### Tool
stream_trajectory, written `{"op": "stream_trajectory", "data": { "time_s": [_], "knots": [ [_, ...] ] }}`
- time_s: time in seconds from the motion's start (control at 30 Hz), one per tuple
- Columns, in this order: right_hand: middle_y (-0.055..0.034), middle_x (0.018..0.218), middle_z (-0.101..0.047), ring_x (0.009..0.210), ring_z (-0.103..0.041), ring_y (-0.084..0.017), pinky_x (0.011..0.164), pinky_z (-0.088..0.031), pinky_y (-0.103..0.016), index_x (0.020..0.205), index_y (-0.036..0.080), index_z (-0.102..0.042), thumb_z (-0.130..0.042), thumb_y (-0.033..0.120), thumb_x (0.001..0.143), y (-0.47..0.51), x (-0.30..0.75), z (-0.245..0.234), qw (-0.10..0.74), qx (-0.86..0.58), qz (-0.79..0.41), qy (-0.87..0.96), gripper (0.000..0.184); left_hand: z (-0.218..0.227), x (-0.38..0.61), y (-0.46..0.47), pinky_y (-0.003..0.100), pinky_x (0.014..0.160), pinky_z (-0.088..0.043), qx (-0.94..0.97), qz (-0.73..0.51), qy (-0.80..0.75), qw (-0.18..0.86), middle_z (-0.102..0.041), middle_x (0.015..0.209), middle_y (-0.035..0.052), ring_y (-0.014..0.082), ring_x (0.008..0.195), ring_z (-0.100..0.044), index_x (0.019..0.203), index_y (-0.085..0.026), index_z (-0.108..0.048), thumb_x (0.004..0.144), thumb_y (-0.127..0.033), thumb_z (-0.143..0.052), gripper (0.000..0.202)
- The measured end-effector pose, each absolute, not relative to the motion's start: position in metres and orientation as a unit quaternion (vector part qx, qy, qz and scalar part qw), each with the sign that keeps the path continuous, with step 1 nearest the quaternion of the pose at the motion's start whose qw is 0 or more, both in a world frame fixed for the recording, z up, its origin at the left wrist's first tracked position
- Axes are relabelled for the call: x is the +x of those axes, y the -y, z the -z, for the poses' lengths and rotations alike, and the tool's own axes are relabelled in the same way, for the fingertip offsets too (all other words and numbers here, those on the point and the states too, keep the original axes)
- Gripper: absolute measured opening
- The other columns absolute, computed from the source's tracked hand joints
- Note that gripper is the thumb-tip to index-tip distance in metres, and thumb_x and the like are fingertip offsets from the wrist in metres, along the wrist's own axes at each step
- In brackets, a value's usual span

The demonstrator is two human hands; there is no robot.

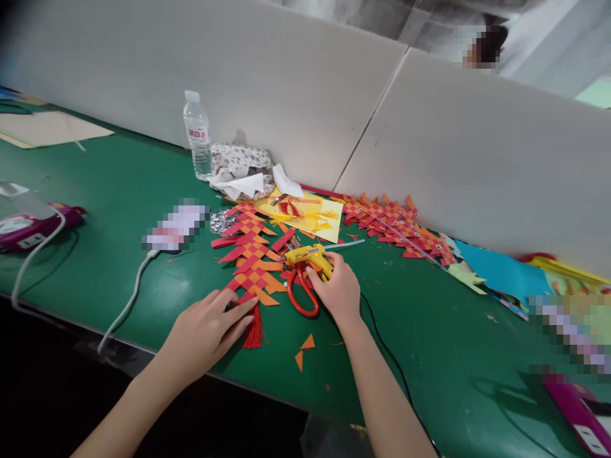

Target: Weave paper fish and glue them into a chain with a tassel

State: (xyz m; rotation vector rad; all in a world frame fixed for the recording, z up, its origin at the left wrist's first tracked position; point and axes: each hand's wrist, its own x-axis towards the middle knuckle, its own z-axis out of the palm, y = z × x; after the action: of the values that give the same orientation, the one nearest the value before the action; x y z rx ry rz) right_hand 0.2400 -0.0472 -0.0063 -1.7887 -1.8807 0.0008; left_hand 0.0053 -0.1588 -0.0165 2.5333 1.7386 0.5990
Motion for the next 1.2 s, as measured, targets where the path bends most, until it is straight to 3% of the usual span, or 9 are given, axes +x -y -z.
{"op": "stream_trajectory", "data": {
  "time_s": [0.2,0.47,0.67,0.93,1.2],
  "knots": [
    [-0.0089,0.093,-0.067,0.084,-0.064,-0.028,0.068,-0.049,-0.038,0.105,0.02,-0.052,-0.059,0.043,0.072,0.046,0.243,0.007,0.317,-0.655,0.007,0.686,0.041,0.016,0.004,0.158,0.031,0.064,-0.046,0.812,-0.189,-0.552,0.018,-0.055,0.093,0.0058,0.0193,0.083,-0.052,0.118,-0.028,-0.055,0.092,-0.034,-0.033,0.035],
    [-0.0125,0.107,-0.064,0.097,-0.063,-0.025,0.079,-0.053,-0.037,0.125,0.018,-0.038,-0.062,0.035,0.075,0.06,0.236,0.001,0.459,-0.523,0.014,0.718,0.058,0.016,0.002,0.159,0.031,0.066,-0.047,0.816,-0.197,-0.544,0.013,-0.055,0.093,0.0069,0.019,0.083,-0.051,0.117,-0.026,-0.056,0.091,-0.034,-0.034,0.035],
    [-0.0085,0.102,-0.067,0.091,-0.065,-0.024,0.079,-0.054,-0.038,0.123,0.023,-0.043,-0.062,0.03,0.076,0.062,0.232,0.007,0.399,-0.472,0.011,0.786,0.051,0.015,0.002,0.16,0.032,0.065,-0.046,0.817,-0.192,-0.543,0.015,-0.055,0.093,0.0068,0.0197,0.083,-0.051,0.118,-0.027,-0.055,0.092,-0.033,-0.033,0.035],
    [-0.007,0.111,-0.064,0.1,-0.062,-0.022,0.086,-0.051,-0.038,0.124,0.026,-0.044,-0.057,0.025,0.081,0.059,0.235,0.007,0.363,-0.435,0.05,0.823,0.044,0.015,0.003,0.159,0.032,0.067,-0.046,0.815,-0.191,-0.547,0.017,-0.055,0.096,0.0068,0.0206,0.087,-0.051,0.118,-0.027,-0.054,0.092,-0.032,-0.032,0.035],
    [-0.0109,0.11,-0.063,0.099,-0.062,-0.026,0.082,-0.053,-0.041,0.125,0.022,-0.041,-0.067,0.037,0.071,0.063,0.234,0.003,0.368,-0.449,0.044,0.813,0.062,0.017,0.0,0.161,0.029,0.064,-0.045,0.807,-0.222,-0.547,0.01,-0.058,0.094,0.006,0.0188,0.085,-0.053,0.116,-0.026,-0.055,0.091,-0.029,-0.036,0.031]
  ]
}}
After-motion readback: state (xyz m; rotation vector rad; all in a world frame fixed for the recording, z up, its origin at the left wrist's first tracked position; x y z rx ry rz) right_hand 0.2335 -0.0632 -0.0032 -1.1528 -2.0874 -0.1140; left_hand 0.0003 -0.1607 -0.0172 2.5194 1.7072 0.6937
